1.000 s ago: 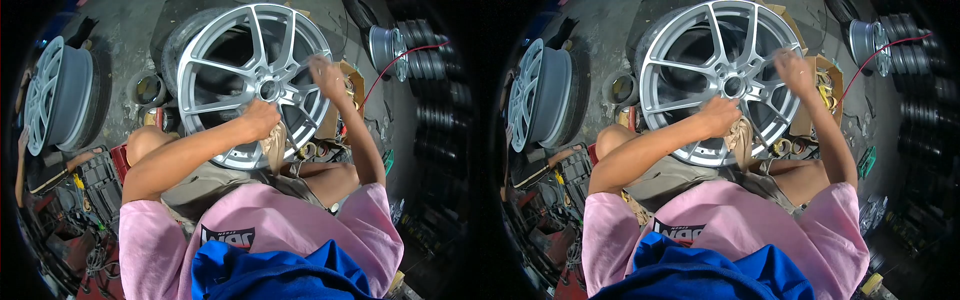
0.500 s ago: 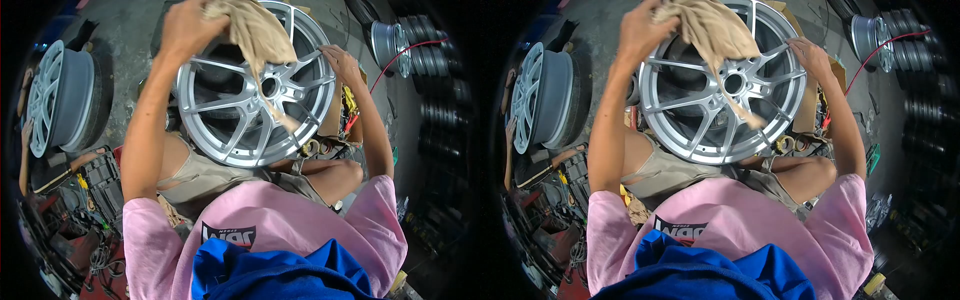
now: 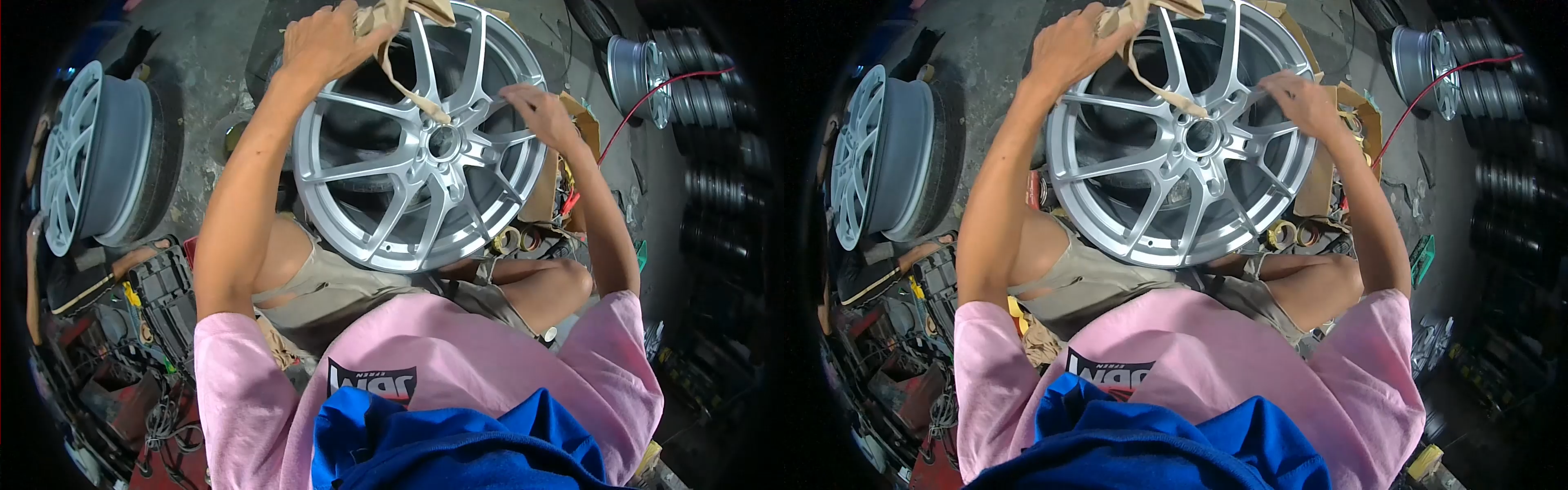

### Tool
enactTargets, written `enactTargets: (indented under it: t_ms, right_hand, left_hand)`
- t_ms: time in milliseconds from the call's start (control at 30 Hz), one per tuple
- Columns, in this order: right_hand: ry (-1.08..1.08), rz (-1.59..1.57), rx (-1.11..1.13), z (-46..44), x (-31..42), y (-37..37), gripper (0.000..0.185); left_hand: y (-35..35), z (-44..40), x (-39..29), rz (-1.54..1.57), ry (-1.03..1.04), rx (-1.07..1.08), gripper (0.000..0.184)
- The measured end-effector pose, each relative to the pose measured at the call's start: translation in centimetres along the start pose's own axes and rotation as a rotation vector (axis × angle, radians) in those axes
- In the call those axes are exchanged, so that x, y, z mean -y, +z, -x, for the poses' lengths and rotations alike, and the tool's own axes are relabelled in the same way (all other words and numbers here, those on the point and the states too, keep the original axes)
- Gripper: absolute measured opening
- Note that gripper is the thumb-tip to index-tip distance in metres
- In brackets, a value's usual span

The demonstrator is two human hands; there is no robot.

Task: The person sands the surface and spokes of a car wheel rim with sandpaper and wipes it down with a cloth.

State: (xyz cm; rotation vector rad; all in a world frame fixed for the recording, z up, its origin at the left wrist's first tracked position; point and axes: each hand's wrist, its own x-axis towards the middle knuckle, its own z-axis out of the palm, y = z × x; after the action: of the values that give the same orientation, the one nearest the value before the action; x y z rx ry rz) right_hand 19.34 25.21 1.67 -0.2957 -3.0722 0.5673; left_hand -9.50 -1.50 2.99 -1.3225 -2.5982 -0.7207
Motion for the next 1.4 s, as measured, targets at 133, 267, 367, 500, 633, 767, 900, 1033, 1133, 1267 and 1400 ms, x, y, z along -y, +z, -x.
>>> enactTargets:
  t_ms: [133,267,367,500,633,767,900,1033,1133,1267,1400]
  right_hand:
    - [0.297,0.191,-0.047,-0.4,-0.5,0.0,0.031]
    - [0.059,0.063,-0.251,0.3,2.3,4.6,0.029]
    - [0.365,-0.291,-0.217,-1.4,3.3,5.1,0.036]
    - [0.641,-0.608,-0.235,-2.3,5.4,6.5,0.049]
    - [0.436,-0.306,-0.43,0.3,7.2,7.1,0.043]
    - [0.659,-0.569,-0.378,-0.9,6.6,6.4,0.043]
    - [0.736,-0.848,-0.54,-2.5,8.5,7.7,0.047]
    - [0.586,-0.959,-0.716,-1.5,10.1,8.9,0.047]
    - [0.595,-0.935,-0.69,-6.3,7.5,6.5,0.044]
    - [0.572,-0.947,-0.73,-10.0,4.5,4.9,0.043]
    - [0.341,-0.374,-0.881,-3.7,7.4,9.8,0.032]
  left_hand:
    - [1.9,0.0,1.6,-0.068,0.063,-0.005,0.059]
    - [2.6,-0.7,2.0,-0.057,0.023,0.036,0.069]
    - [2.8,-0.7,1.4,-0.091,0.07,-0.038,0.066]
    - [2.4,-0.7,1.3,-0.046,0.004,0.011,0.066]
    - [1.7,-0.6,1.1,-0.089,0.036,0.072,0.065]
    - [2.0,-1.0,0.9,-0.105,-0.018,0.095,0.062]
    - [2.1,-0.7,1.4,-0.067,0.037,0.058,0.061]
    - [2.1,-0.7,1.1,-0.072,0.076,0.029,0.059]
    - [2.2,-0.7,0.6,-0.099,0.111,-0.032,0.054]
    - [1.9,-0.6,0.6,-0.105,0.064,0.001,0.057]
    - [1.6,-0.9,0.2,-0.108,0.027,0.058,0.059]
